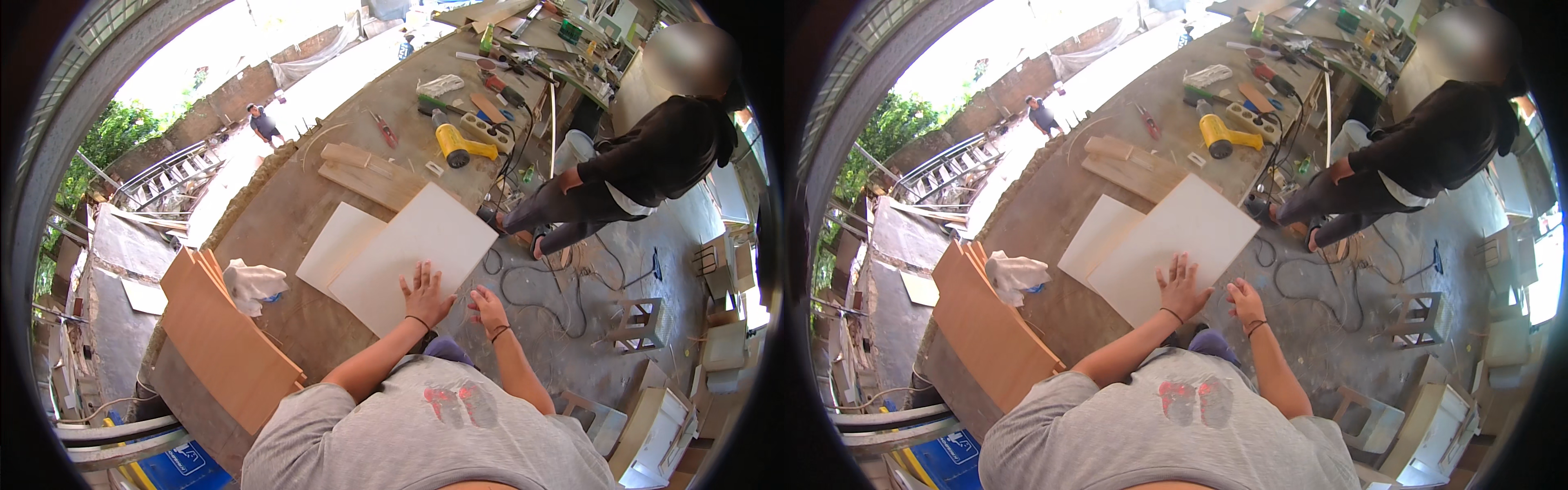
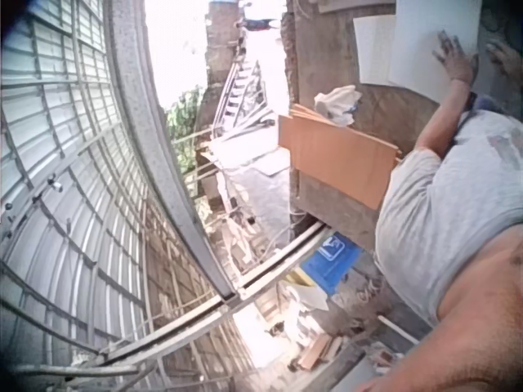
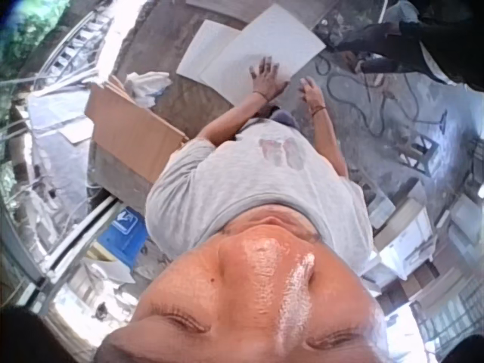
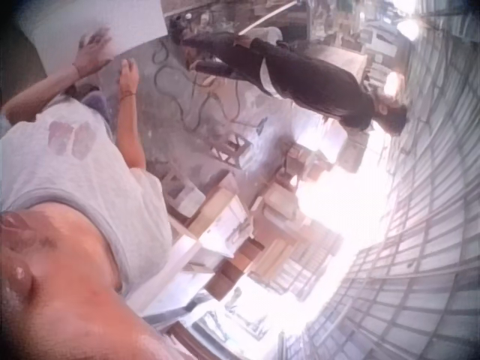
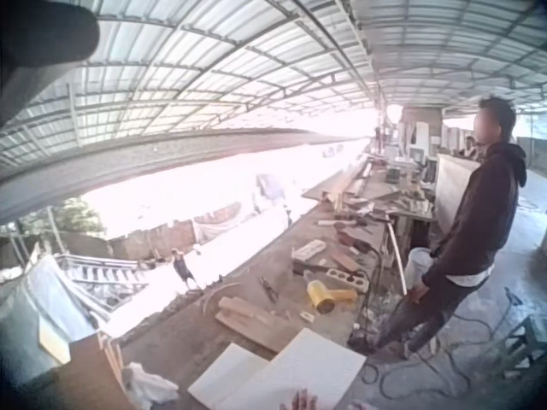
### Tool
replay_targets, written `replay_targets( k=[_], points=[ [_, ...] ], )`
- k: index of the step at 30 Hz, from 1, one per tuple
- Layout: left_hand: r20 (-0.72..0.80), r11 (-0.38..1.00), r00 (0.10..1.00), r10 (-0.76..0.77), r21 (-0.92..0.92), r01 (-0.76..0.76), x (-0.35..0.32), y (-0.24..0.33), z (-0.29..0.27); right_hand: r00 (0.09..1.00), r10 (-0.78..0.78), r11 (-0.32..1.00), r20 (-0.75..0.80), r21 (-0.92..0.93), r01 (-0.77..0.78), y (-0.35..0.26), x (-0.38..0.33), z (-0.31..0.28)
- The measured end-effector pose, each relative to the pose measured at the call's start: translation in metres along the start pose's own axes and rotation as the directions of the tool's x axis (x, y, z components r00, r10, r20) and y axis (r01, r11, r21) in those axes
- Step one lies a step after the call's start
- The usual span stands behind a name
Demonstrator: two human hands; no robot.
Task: The person wipes down a white panel with a damp cloth, handles several wood panels on a workbench, and uses a pencil to mark a curved line on the white panel.
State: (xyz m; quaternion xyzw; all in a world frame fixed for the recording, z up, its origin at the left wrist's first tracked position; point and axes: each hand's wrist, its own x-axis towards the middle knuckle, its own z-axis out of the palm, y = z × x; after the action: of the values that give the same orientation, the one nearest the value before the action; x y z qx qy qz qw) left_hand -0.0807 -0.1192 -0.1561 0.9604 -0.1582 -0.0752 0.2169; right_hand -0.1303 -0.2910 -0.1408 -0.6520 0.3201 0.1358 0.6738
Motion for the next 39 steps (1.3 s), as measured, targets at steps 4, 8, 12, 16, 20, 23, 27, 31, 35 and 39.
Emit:
replay_targets(
  k=[4,8,12,16,20,23,27,31,35,39],
  points=[
    [-0.108,0.994,0.989,-0.103,0.034,0.107,0.021,-0.043,-0.023,0.991,-0.129,0.989,-0.04,-0.078,0.125,-0.028,0.05,0.011],
    [-0.228,0.968,0.953,-0.198,0.104,0.226,0.027,-0.09,-0.034,0.983,-0.16,0.965,0.091,-0.194,0.175,-0.061,0.062,0.02],
    [-0.266,0.96,0.953,-0.146,0.193,0.201,0.029,-0.094,-0.03,0.862,-0.504,0.841,-0.053,-0.26,0.475,-0.031,0.121,0.001],
    [-0.305,0.969,0.937,-0.171,0.119,0.215,0.022,-0.093,-0.034,0.621,-0.782,0.535,0.054,-0.453,0.713,-0.106,0.128,0.026],
    [-0.319,0.966,0.929,-0.187,0.113,0.233,0.026,-0.085,-0.039,0.551,-0.763,0.311,0.337,-0.557,0.77,-0.154,0.211,0.064],
    [-0.261,0.957,0.94,-0.222,0.127,0.261,0.025,-0.079,-0.044,0.645,-0.687,0.3,0.334,-0.679,0.67,-0.17,0.254,0.09],
    [-0.248,0.953,0.939,-0.239,0.124,0.275,0.024,-0.079,-0.044,0.807,-0.544,0.335,0.229,-0.822,0.46,-0.183,0.266,0.115],
    [-0.237,0.949,0.936,-0.259,0.119,0.292,0.028,-0.077,-0.044,0.805,-0.564,0.312,0.186,-0.854,0.416,-0.18,0.28,0.114],
    [-0.263,0.954,0.935,-0.237,0.12,0.276,0.029,-0.078,-0.041,0.651,-0.701,0.264,0.291,-0.742,0.616,-0.172,0.277,0.095],
    [-0.296,0.945,0.923,-0.245,0.141,0.296,0.019,-0.083,-0.04,0.344,-0.899,0.173,0.269,-0.504,0.846,-0.153,0.235,0.067]
  ],
)
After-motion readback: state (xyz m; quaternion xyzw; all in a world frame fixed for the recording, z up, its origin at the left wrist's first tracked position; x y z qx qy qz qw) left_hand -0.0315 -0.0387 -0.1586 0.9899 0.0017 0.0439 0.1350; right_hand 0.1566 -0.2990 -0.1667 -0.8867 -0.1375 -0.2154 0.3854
